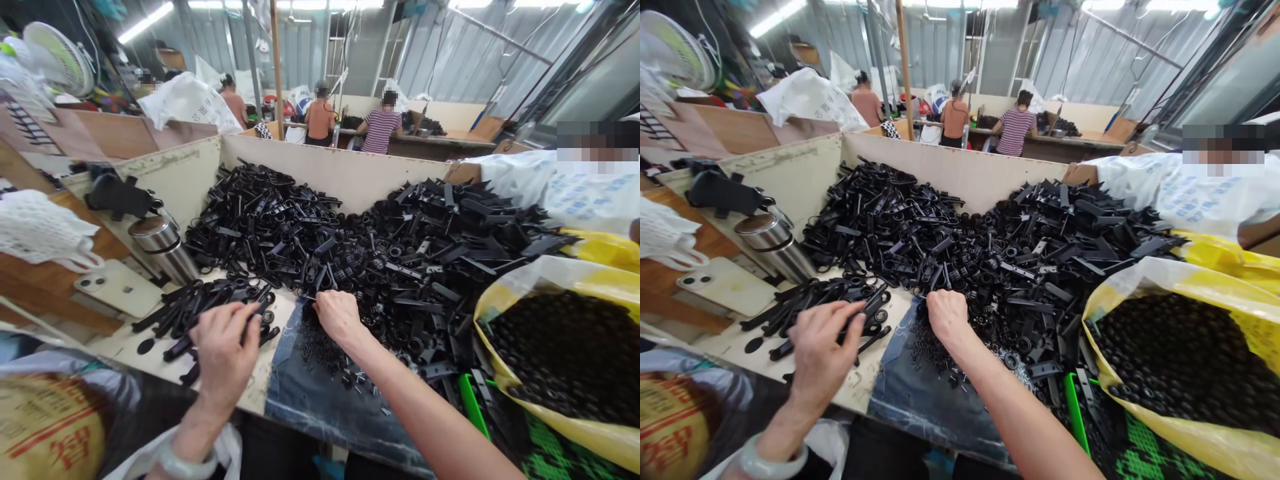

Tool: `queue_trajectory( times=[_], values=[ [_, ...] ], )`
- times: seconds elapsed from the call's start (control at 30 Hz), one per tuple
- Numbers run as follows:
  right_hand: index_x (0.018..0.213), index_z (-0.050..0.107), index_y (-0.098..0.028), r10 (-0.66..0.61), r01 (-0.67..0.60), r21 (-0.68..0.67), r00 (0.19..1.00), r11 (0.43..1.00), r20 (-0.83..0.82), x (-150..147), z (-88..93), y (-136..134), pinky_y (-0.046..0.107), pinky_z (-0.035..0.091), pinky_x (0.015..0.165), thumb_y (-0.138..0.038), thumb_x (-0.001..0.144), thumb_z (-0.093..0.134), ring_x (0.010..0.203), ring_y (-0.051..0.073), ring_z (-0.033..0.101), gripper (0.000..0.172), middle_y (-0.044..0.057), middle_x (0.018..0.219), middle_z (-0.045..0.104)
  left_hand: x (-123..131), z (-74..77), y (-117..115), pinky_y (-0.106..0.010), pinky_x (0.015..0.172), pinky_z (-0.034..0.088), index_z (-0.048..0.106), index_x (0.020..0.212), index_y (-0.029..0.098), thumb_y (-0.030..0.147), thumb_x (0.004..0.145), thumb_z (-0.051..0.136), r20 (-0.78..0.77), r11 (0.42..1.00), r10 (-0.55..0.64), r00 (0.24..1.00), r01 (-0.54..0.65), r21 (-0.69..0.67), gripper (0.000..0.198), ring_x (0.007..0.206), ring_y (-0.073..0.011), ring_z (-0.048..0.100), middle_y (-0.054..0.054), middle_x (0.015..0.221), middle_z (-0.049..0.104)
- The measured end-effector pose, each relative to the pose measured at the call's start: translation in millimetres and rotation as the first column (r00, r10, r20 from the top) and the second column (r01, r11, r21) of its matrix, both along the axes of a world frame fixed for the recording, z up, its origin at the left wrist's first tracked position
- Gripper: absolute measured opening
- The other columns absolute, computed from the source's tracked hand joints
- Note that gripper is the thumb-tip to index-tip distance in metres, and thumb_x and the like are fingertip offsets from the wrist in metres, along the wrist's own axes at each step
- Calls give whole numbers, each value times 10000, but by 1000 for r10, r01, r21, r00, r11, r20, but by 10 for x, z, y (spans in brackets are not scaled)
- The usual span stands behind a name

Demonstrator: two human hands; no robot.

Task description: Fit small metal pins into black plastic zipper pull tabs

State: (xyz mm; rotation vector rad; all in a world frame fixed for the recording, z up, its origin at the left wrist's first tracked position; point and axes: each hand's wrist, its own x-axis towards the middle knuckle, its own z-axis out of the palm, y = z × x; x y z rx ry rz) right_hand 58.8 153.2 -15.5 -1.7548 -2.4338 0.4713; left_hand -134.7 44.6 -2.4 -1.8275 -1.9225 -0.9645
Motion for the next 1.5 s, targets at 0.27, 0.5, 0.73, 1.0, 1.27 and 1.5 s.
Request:
queue_trajectory(
  times=[0.27,0.5,0.73,1.0,1.27,1.5],
  values=[
    [865,686,-229,22,57,224,942,973,-335,490,43,-113,250,497,723,-282,890,709,790,159,679,63,10,925,718,562,-243,-33,-344,838,502,710,992,192,217,969,508,408,915,-263,874,360,-183,205,904,-221,648,-55,932,736],
    [939,531,-209,-90,388,307,734,869,-673,1154,-57,-356,241,439,520,-470,1033,419,559,138,576,299,51,832,729,618,-248,166,-299,704,540,702,954,215,236,925,514,456,910,-152,877,304,-281,192,771,-196,710,-38,909,770],
    [929,613,-231,54,154,395,882,906,-468,1376,-189,-895,245,453,567,-491,996,549,612,161,694,276,10,791,740,708,-204,750,-354,748,498,686,975,197,311,899,588,348,911,-65,935,198,-361,169,795,-252,688,-67,860,733],
    [942,589,-232,38,35,355,979,934,-198,1502,-313,-1274,258,464,602,-525,1079,307,742,181,745,429,21,873,722,837,-277,1009,-333,716,493,658,978,206,314,851,650,355,901,-44,934,190,-389,167,753,-237,669,-41,824,701],
    [1097,667,-205,-269,319,-46,703,947,-659,1492,11,-1175,254,454,564,-572,967,534,578,145,580,411,11,797,681,619,11,369,-320,860,560,680,1100,235,329,890,637,455,847,-286,844,445,-293,235,907,-204,704,-44,1057,733],
    [958,763,-177,-328,-158,-474,534,866,-779,1064,183,-1330,243,442,597,-460,889,653,616,136,567,311,-5,686,675,531,-71,-508,-287,924,564,696,1263,330,171,942,596,365,558,-672,645,764,-322,371,1056,-226,713,-72,1210,748]
  ],
)
